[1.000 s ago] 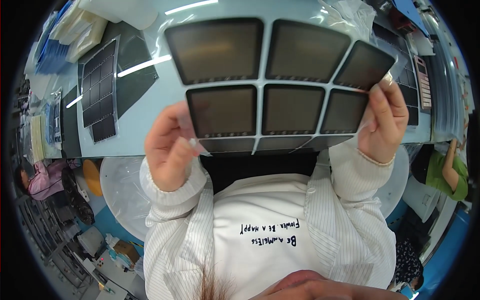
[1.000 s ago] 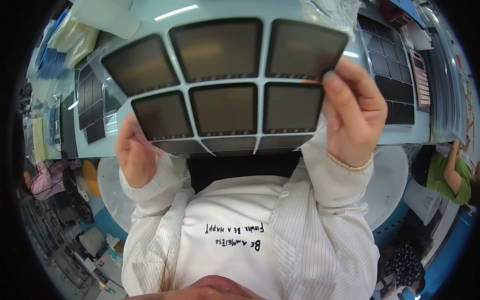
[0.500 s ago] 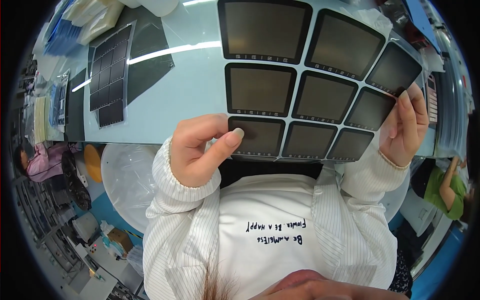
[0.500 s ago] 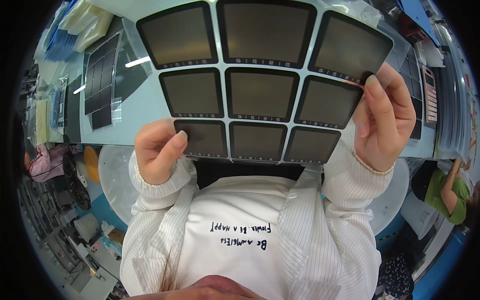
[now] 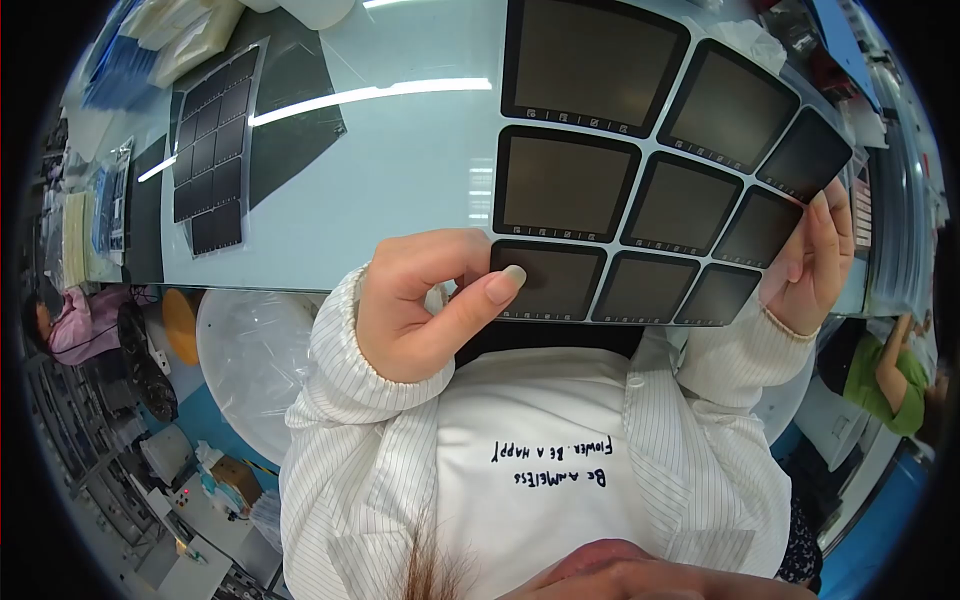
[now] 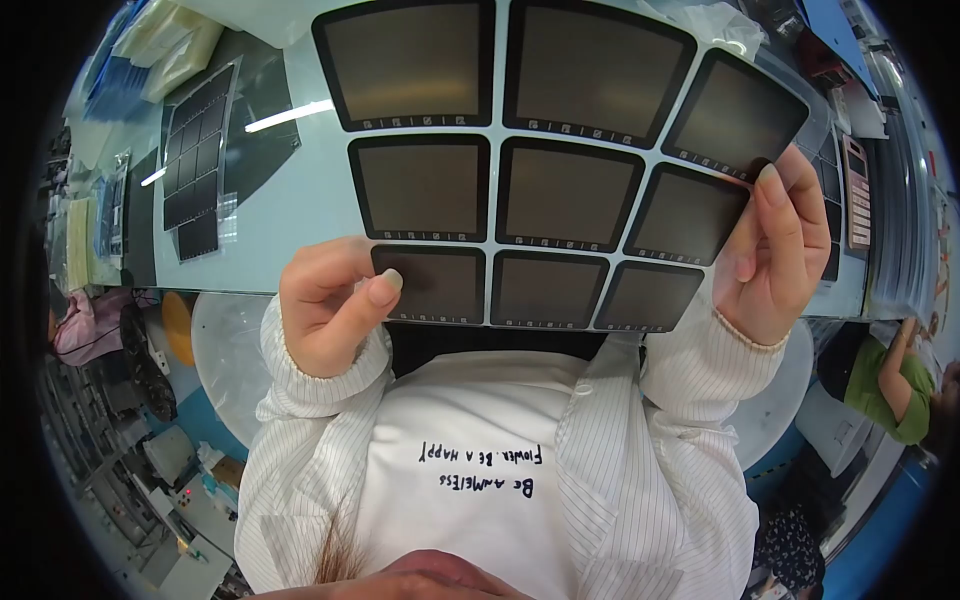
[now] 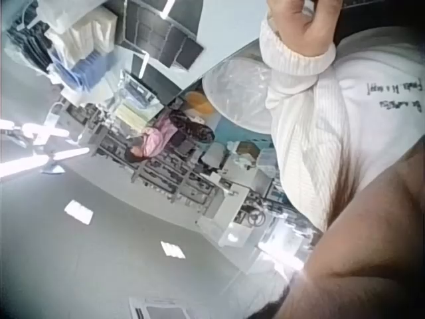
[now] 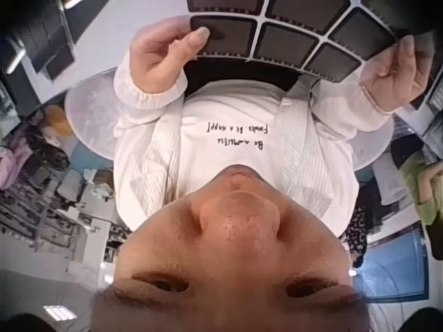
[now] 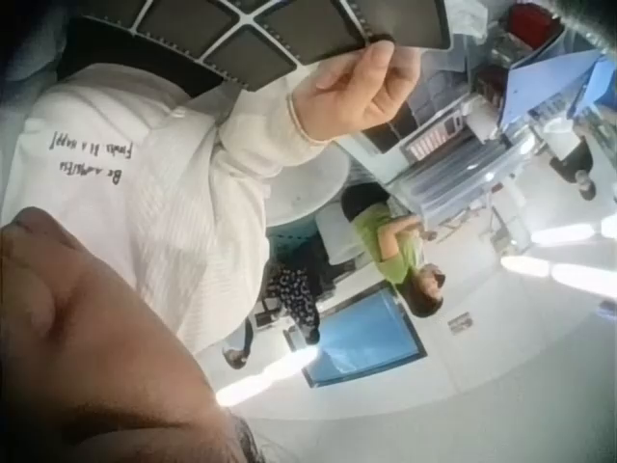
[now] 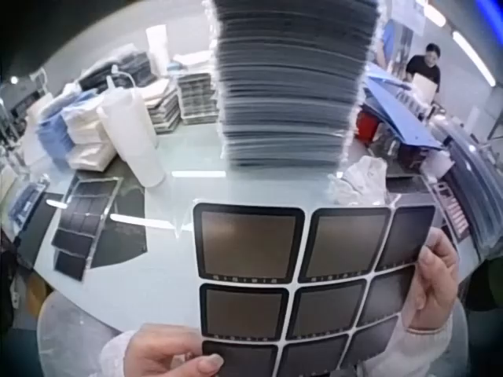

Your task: Cleaning and inspecting small electronic grid-like components at a production station.

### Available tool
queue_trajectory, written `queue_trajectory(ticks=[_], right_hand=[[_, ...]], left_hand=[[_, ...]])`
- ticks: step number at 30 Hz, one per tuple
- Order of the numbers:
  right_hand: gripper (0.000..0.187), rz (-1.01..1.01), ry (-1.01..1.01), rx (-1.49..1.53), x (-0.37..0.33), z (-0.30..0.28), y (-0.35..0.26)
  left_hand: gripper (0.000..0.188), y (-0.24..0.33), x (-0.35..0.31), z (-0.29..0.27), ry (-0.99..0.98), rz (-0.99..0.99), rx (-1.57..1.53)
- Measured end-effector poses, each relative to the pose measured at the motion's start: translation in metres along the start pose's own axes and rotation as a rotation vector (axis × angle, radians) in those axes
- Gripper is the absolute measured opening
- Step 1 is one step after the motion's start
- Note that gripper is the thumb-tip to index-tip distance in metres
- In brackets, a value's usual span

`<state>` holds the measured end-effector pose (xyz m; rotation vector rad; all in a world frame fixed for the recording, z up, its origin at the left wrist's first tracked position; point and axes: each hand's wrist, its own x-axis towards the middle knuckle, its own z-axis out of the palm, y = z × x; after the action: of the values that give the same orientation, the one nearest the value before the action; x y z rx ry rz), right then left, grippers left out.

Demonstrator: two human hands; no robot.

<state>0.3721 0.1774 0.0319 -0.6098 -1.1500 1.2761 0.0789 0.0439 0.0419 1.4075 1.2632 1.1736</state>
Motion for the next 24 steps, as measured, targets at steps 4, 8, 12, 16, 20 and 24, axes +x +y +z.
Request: queue_trajectory(ticks=[4, 8, 12, 16, 20, 24], right_hand=[[0.031, 0.001, -0.019, 0.033, 0.001, 0.004, 0.000], [0.031, 0.014, 0.013, -0.016, 0.000, 0.008, 0.000], [0.031, 0.034, 0.031, -0.061, 0.000, 0.013, -0.003], [0.031, 0.049, 0.012, -0.019, -0.001, 0.017, -0.001], [0.031, 0.055, 0.012, 0.000, -0.002, 0.020, -0.005], [0.031, 0.052, 0.000, 0.037, -0.002, 0.020, -0.003]], left_hand=[[0.027, 0.000, 0.001, -0.003, -0.004, 0.015, 0.001], [0.027, 0.000, -0.001, -0.004, 0.019, 0.012, -0.005], [0.028, 0.001, -0.001, -0.004, 0.028, 0.001, 0.013], [0.027, 0.001, -0.005, -0.004, 0.077, -0.014, -0.013], [0.026, 0.001, -0.004, -0.005, 0.070, -0.006, 0.000], [0.025, 0.000, -0.004, -0.004, 0.108, -0.003, -0.018]])
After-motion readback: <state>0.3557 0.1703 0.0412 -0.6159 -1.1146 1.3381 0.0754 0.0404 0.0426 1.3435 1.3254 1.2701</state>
